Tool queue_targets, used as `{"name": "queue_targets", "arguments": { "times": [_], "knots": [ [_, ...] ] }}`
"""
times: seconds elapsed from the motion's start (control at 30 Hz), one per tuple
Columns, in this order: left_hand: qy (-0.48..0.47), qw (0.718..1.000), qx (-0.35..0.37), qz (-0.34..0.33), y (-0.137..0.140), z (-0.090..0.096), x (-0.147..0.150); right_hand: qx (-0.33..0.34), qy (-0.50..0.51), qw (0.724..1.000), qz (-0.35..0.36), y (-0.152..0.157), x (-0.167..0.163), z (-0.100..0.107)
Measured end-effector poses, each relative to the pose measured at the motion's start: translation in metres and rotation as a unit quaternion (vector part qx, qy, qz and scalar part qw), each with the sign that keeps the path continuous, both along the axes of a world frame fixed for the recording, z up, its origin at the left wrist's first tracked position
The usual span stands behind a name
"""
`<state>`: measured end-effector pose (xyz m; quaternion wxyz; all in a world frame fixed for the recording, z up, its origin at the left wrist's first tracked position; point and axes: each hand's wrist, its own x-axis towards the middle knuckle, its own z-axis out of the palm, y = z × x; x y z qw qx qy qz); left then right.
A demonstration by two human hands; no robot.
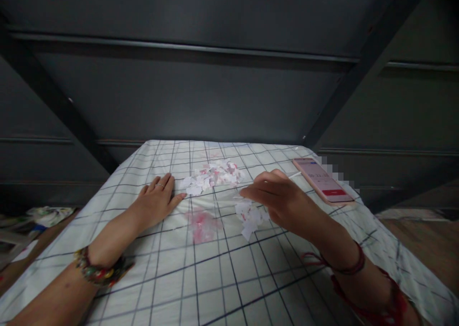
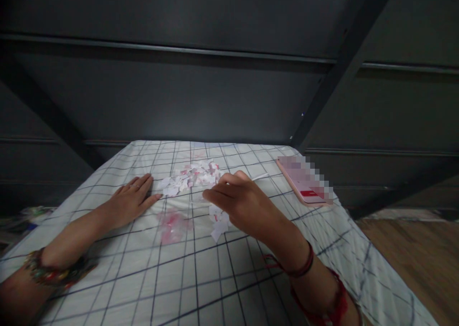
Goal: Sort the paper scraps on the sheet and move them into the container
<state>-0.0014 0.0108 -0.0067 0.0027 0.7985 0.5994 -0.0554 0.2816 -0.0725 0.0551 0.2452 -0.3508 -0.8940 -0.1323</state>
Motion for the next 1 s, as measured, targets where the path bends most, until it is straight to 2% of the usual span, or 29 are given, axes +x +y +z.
{"name": "queue_targets", "arguments": {
  "times": [0.1,0.23,0.43,0.63,0.83,1.0],
  "knots": [
    [-0.003,1.0,-0.001,0.001,0.0,0.0,0.0,0.016,0.016,1.0,-0.021,-0.001,0.007,0.004],
    [-0.011,1.0,-0.006,0.004,0.0,-0.001,-0.001,0.004,-0.007,0.999,-0.045,0.0,0.011,0.007],
    [0.001,1.0,-0.004,0.006,0.0,0.0,-0.001,0.001,-0.005,1.0,0.004,-0.005,0.0,0.009],
    [0.012,1.0,-0.02,0.01,-0.001,0.004,0.002,0.034,-0.009,0.999,-0.035,-0.003,0.0,0.006],
    [0.015,1.0,-0.016,0.009,-0.001,0.002,0.001,0.018,-0.014,0.999,0.027,-0.005,-0.008,0.002],
    [0.013,1.0,-0.006,0.002,0.0,0.0,0.0,0.06,-0.005,0.998,0.001,-0.004,-0.007,0.002]
  ]
}}
